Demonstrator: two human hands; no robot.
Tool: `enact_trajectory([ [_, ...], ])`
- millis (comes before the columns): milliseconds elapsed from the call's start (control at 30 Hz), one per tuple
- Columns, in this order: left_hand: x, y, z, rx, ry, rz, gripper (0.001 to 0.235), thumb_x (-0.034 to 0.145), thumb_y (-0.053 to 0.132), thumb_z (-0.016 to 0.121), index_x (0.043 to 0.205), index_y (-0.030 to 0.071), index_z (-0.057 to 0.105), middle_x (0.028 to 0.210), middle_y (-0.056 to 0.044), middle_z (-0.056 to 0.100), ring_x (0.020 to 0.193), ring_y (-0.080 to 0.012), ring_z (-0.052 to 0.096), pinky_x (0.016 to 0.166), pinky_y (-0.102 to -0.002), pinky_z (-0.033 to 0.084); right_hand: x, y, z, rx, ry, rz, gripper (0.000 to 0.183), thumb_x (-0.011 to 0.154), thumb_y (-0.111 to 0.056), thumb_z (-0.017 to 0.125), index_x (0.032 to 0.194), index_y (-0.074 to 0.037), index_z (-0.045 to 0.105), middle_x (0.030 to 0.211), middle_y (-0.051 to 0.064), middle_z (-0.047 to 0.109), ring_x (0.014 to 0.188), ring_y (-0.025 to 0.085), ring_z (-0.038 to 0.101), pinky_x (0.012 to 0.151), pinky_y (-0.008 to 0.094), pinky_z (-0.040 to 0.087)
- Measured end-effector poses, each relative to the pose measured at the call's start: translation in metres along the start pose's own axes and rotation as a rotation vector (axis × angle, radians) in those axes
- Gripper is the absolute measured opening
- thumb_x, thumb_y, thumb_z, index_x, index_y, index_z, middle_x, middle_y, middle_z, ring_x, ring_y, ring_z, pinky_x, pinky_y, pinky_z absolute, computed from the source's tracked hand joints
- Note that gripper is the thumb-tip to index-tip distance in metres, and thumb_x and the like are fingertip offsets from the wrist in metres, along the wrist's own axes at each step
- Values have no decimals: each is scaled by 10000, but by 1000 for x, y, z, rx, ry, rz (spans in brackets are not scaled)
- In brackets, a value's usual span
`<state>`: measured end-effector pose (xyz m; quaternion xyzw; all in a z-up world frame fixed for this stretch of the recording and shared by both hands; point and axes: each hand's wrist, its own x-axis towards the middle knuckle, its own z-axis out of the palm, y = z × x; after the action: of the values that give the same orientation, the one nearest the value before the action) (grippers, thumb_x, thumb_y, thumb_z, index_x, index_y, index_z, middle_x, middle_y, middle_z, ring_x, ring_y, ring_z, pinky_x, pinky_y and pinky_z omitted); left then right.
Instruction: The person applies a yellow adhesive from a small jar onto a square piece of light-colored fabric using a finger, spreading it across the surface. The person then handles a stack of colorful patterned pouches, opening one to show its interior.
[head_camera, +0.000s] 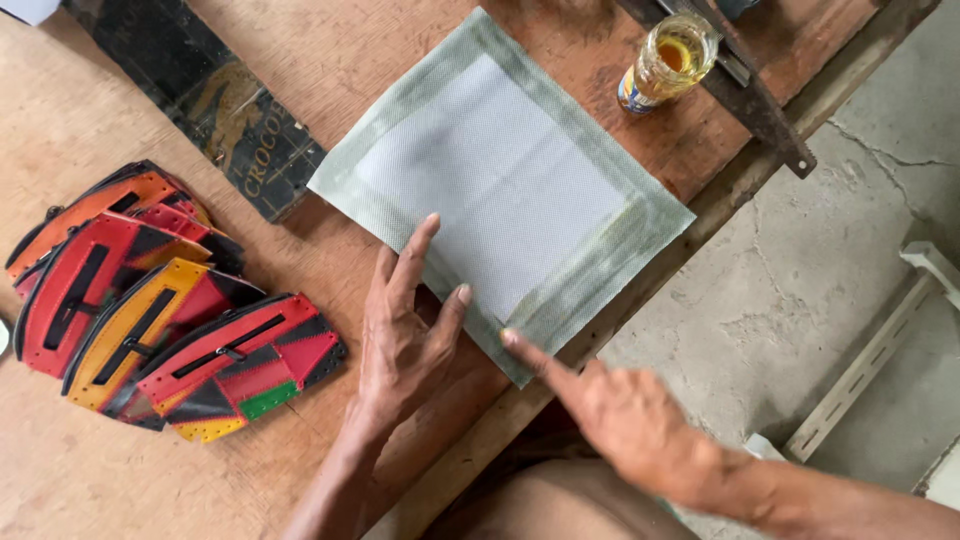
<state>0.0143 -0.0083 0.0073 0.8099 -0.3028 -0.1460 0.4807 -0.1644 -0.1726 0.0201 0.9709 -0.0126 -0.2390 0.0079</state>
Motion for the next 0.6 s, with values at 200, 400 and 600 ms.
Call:
enact_trajectory([
  [200, 7, 5, -2, -140, -35, -99, 646, 835, 65, 730, 1448, 124, 535, 1339, -140, 565, 910, -233, 671, 729, -317, 588, 6, 8, -15, 40, -16, -72, 1148, 765, 7, 613, 1626, -312, -76, 595, 98, 655, 512, 241, 644, 449, 422, 569],
  [400, 12, 4, -4, -60, -92, -84, 671, 851, 4, 700, 1473, 192, 538, 1185, -137, 584, 919, -187, 655, 705, -294, 592, 19, 87, -24, -2, -133, 403, 1044, 935, 40, 531, 1658, -347, -115, 634, 62, 612, 493, 185, 579, 455, 349, 606],
  [600, 11, 3, 5, 62, -65, -82, 740, 817, 26, 722, 1501, 224, 519, 952, -119, 552, 731, -205, 565, 687, -358, 518, 2, 136, -5, 479, 135, 473, 873, 910, -26, 655, 1580, -236, 136, 797, 123, 666, 664, 232, 681, 579, 323, 591],
])
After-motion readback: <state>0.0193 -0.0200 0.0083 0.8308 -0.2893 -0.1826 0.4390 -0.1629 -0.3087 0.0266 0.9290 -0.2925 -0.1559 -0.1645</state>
